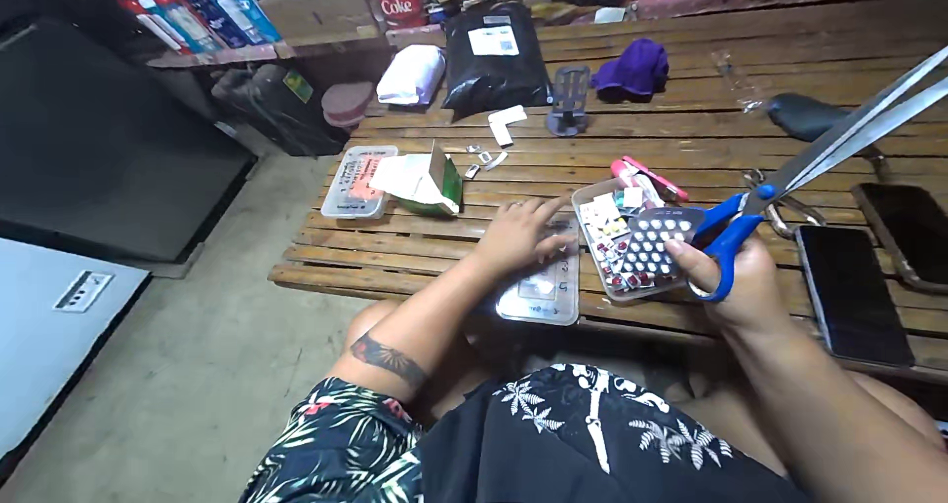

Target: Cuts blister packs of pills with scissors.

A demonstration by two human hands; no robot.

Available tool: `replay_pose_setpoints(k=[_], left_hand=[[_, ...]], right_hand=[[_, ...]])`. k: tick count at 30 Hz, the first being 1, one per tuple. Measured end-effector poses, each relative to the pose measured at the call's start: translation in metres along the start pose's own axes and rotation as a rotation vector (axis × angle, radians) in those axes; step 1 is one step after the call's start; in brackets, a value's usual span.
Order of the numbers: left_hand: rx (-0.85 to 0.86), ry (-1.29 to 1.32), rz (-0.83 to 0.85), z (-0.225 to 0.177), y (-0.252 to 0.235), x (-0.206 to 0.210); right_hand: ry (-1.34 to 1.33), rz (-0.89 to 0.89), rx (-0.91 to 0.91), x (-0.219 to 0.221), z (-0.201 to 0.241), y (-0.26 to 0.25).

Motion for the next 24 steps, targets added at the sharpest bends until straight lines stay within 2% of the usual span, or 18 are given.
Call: replay_pose_setpoints(k=[3, 5, 9, 11, 13, 16, 18, 20, 22, 24], left_hand=[[0.046, 0.220, -0.066, 0.000, 0.008, -0.020], [0.145, 0.423, -0.067, -0.015, 0.022, -0.032], [0.264, 0.769, 0.146, -0.057, 0.060, -0.024], [0.305, 0.872, 0.145, -0.058, 0.068, -0.021], [0.284, 0.953, 0.141, -0.047, 0.066, -0.025], [0.187, 1.147, 0.343, -0.032, 0.066, -0.029], [0.151, 1.248, 0.469, -0.034, 0.073, -0.023], [0.152, 1.332, 0.508, -0.038, 0.079, -0.017], [0.098, 1.432, 0.479, -0.041, 0.081, -0.017], [0.045, 1.509, 0.412, -0.040, 0.079, -0.024]], right_hand=[[-0.004, 0.003, 0.018, 0.005, 0.003, 0.005], [-0.019, 0.023, 0.035, 0.014, 0.007, 0.013], [-0.073, 0.098, 0.059, 0.037, 0.012, 0.033], [-0.140, 0.161, 0.098, 0.046, 0.013, 0.041], [-0.239, 0.259, 0.165, 0.053, 0.014, 0.046], [-0.329, 0.524, 0.352, 0.063, 0.015, 0.052], [-0.327, 0.680, 0.391, 0.071, 0.013, 0.058], [-0.230, 0.790, 0.293, 0.078, 0.013, 0.062], [-0.113, 0.899, 0.123, 0.077, 0.022, 0.058], [-0.044, 0.916, -0.029, 0.063, 0.033, 0.048]])
Point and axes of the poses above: each hand's wrist, its own y-axis away from the middle knuckle, its own x-axis out of the palm, z = x × y, the point moved 4 cm from there along -y, towards the middle knuckle, and after that the axes turned 15 degrees about -x, right-handed, at the moved point
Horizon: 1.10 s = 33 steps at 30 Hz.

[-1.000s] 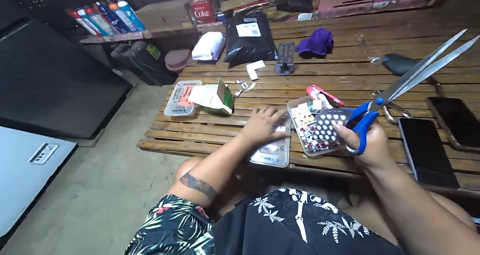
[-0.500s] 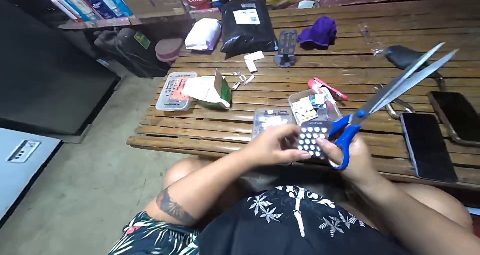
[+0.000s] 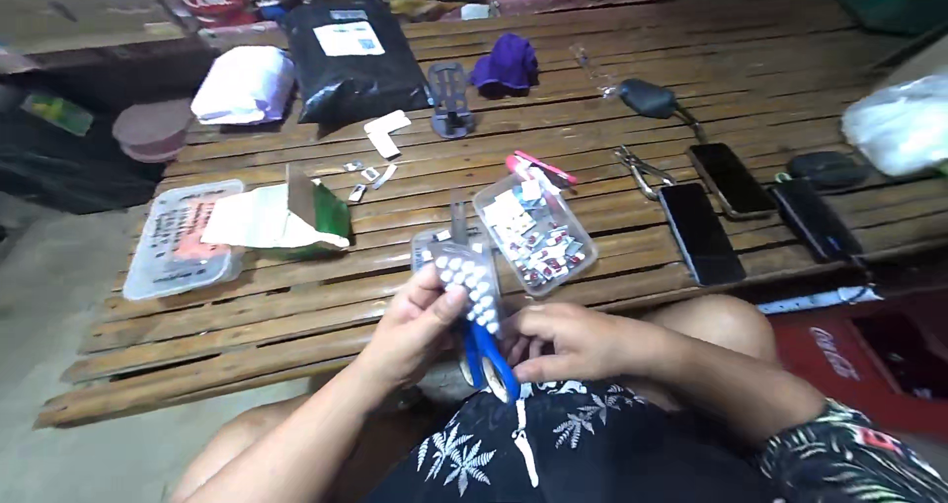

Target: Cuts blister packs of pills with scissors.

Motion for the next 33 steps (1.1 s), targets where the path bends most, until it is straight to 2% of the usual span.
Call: replay_pose_setpoints(k=[2, 4, 6, 7, 9, 11, 13, 16, 18, 22, 24, 26, 28, 29, 31, 33], left_hand=[[0.032, 0.042, -0.079, -0.007, -0.002, -0.006], [0.033, 0.092, -0.155, -0.013, -0.003, -0.012], [0.016, 0.146, -0.210, -0.017, -0.004, -0.017], [0.005, 0.163, -0.237, -0.018, -0.004, -0.019], [-0.011, 0.178, -0.282, -0.020, -0.005, -0.022], [-0.020, 0.174, -0.310, -0.022, -0.007, -0.022], [-0.020, 0.178, -0.333, -0.024, -0.008, -0.020], [-0.018, 0.172, -0.354, -0.025, -0.010, -0.017], [-0.001, 0.182, -0.375, -0.026, -0.009, -0.015], [-0.009, 0.231, -0.367, -0.028, -0.006, -0.015], [-0.033, 0.227, -0.373, -0.027, -0.003, -0.015], [-0.041, 0.221, -0.377, -0.028, -0.002, -0.015], [-0.039, 0.228, -0.362, -0.027, -0.001, -0.013], [-0.042, 0.234, -0.342, -0.025, 0.000, -0.012], [-0.063, 0.243, -0.299, -0.022, 0.001, -0.007], [-0.091, 0.230, -0.251, -0.018, 0.002, -0.001]], right_hand=[[0.064, -0.170, -0.023, -0.024, 0.006, 0.019], [0.200, -0.439, 0.048, -0.055, 0.005, 0.054], [0.537, -0.627, 0.217, -0.089, 0.002, 0.099], [0.741, -0.662, 0.337, -0.105, 0.002, 0.122], [0.971, -0.670, 0.573, -0.129, 0.000, 0.161], [1.057, -0.660, 0.703, -0.139, -0.001, 0.190], [1.131, -0.637, 0.696, -0.136, -0.001, 0.199], [1.199, -0.488, 0.664, -0.121, -0.008, 0.200], [1.172, -0.402, 0.724, -0.116, -0.013, 0.199], [1.191, -0.470, 0.691, -0.115, -0.012, 0.193], [1.173, -0.452, 0.737, -0.112, -0.011, 0.189], [1.185, -0.521, 0.639, -0.109, -0.003, 0.173], [1.133, -0.611, 0.405, -0.102, 0.010, 0.148], [1.028, -0.643, 0.285, -0.094, 0.016, 0.133], [0.638, -0.622, 0.087, -0.068, 0.020, 0.094], [0.176, -0.534, 0.014, -0.034, 0.012, 0.052]])
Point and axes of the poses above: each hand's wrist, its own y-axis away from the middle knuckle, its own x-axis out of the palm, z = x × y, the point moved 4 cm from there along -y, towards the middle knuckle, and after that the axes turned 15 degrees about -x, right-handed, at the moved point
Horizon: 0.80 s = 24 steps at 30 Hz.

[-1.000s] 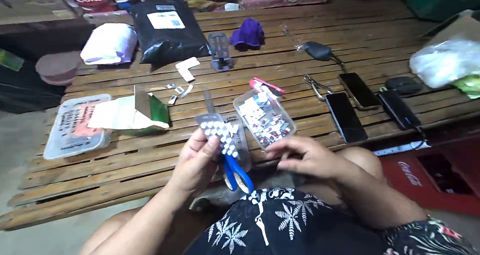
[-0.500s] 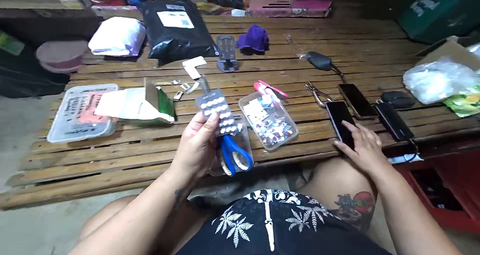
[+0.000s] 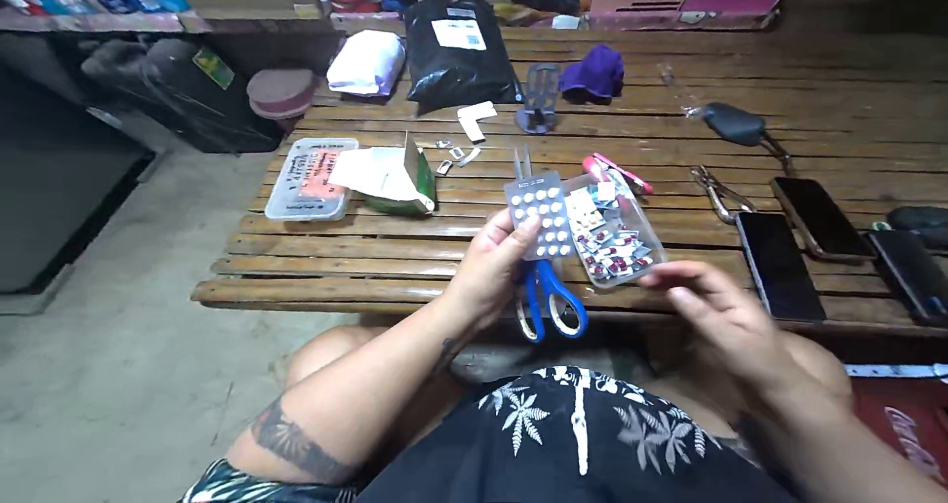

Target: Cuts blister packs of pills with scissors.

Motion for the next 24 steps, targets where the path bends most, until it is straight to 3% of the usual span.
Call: replay_pose_setpoints(k=[4, 7, 12, 18, 24], left_hand=[[-0.017, -0.007, 0.034, 0.004, 0.003, 0.005], [0.004, 0.007, -0.025, -0.003, 0.006, 0.002], [0.054, 0.023, -0.018, 0.004, 0.010, -0.001], [0.000, -0.099, 0.103, 0.029, 0.015, 0.009], [0.200, -0.366, 0.146, 0.020, 0.010, 0.002]], right_hand=[[-0.619, 0.095, 0.354, 0.084, -0.012, -0.020], [-0.903, 0.123, 0.465, 0.111, -0.014, -0.028], [-0.983, 0.031, 0.505, 0.121, -0.024, -0.014], [-0.931, 0.208, 0.511, 0.118, -0.023, 0.002], [-0.933, 0.242, 0.517, 0.113, -0.024, 0.006]])
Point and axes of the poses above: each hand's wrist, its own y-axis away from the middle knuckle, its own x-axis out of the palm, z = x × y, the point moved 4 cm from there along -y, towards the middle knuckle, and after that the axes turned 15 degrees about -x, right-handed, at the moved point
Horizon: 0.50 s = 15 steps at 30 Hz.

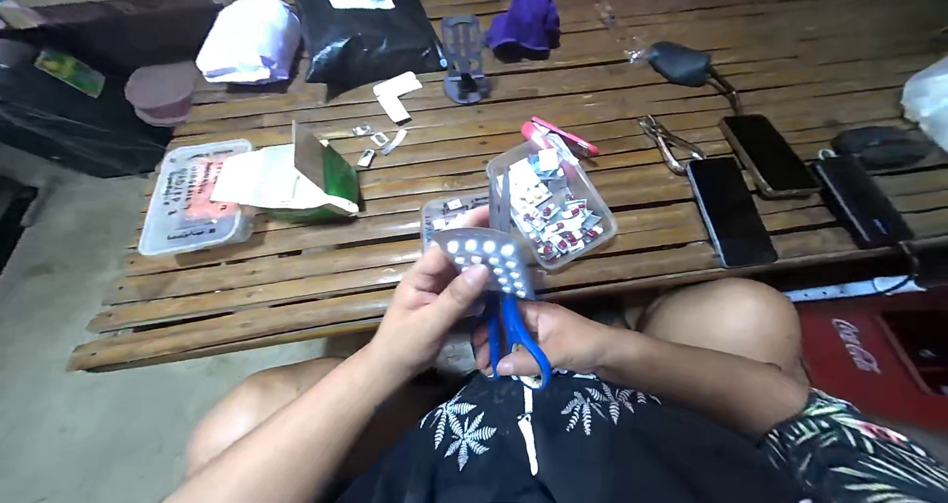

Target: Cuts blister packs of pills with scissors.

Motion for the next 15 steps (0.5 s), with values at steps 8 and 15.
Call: replay_pose_setpoints(k=[8, 15], left_hand=[[-0.038, 0.109, -0.326, -0.010, -0.007, -0.026], [-0.066, 0.164, -0.320, -0.006, -0.017, -0.030]], right_hand=[[0.086, -0.031, -0.039, -0.005, 0.007, -0.002], [0.089, -0.050, -0.081, -0.007, 0.008, -0.001]])
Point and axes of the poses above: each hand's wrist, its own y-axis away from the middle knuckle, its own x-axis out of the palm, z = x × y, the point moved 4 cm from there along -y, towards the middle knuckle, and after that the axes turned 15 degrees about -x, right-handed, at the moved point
